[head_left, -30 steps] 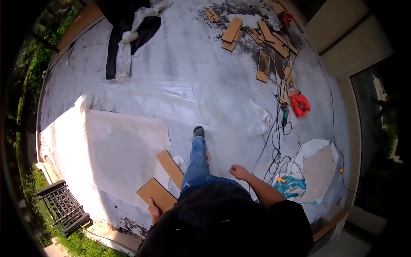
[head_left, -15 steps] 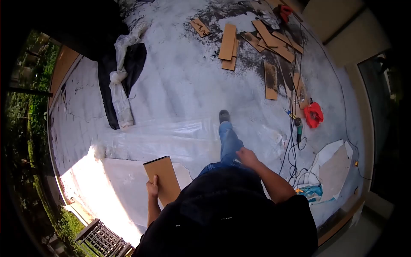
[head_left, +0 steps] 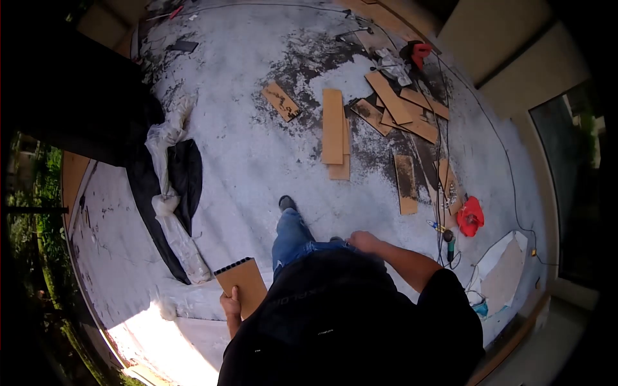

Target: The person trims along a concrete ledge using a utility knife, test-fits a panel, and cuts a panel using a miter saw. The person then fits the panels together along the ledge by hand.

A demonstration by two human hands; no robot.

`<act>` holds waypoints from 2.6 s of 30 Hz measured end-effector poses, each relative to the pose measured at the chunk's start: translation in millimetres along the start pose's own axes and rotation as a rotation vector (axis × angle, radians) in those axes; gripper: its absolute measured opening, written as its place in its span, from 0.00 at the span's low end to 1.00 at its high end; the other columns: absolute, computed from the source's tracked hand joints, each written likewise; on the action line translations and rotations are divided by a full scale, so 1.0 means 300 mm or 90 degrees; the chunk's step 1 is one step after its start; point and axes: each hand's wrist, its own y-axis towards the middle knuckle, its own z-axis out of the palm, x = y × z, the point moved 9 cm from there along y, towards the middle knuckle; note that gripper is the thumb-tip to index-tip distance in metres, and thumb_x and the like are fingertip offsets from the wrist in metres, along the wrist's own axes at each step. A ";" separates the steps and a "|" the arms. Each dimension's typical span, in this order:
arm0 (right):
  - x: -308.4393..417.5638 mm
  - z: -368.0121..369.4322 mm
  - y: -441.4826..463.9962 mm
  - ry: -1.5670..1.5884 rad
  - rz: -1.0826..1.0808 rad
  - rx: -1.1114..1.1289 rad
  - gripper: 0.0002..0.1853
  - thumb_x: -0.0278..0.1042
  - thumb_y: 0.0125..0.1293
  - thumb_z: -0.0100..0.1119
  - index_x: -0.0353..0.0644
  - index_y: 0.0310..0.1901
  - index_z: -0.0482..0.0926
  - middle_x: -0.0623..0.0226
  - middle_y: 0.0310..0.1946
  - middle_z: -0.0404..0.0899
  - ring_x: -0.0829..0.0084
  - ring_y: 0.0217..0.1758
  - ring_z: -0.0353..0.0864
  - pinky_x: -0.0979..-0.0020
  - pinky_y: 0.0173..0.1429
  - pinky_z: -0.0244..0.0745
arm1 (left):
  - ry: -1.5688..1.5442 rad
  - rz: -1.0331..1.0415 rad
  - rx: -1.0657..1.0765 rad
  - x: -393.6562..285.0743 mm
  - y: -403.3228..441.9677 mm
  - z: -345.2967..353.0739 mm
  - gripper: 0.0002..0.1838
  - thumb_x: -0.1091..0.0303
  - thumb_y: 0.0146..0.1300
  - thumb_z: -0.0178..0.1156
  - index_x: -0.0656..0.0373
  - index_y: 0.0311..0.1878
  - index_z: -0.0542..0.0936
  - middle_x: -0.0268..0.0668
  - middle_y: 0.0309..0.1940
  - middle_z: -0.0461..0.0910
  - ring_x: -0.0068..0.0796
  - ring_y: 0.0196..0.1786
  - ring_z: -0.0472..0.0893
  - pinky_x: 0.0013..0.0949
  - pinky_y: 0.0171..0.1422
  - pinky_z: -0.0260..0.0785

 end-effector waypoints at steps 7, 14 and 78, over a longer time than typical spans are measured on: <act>0.289 -0.622 0.577 0.089 0.083 -0.142 0.27 0.55 0.75 0.53 0.34 0.41 0.86 0.41 0.48 0.85 0.41 0.55 0.83 0.46 0.60 0.75 | 0.045 0.002 0.091 -0.560 1.157 0.316 0.29 0.47 0.77 0.62 0.72 0.55 0.84 0.42 0.49 0.88 0.29 0.48 0.84 0.35 0.57 0.75; 0.462 -1.325 0.754 0.292 0.171 -0.330 0.22 0.54 0.72 0.62 0.38 0.39 0.86 0.49 0.40 0.87 0.47 0.47 0.86 0.52 0.52 0.79 | 0.136 0.247 0.270 -1.667 2.095 0.846 0.37 0.37 0.75 0.58 0.72 0.49 0.84 0.37 0.39 0.87 0.24 0.41 0.80 0.34 0.47 0.74; -2.290 -2.550 3.536 0.748 0.586 -0.758 0.23 0.54 0.74 0.61 0.40 0.54 0.85 0.43 0.49 0.86 0.44 0.53 0.86 0.51 0.58 0.80 | 1.156 0.950 0.994 -2.192 3.624 6.491 0.42 0.28 0.63 0.62 0.65 0.54 0.87 0.57 0.53 0.86 0.55 0.59 0.84 0.50 0.63 0.76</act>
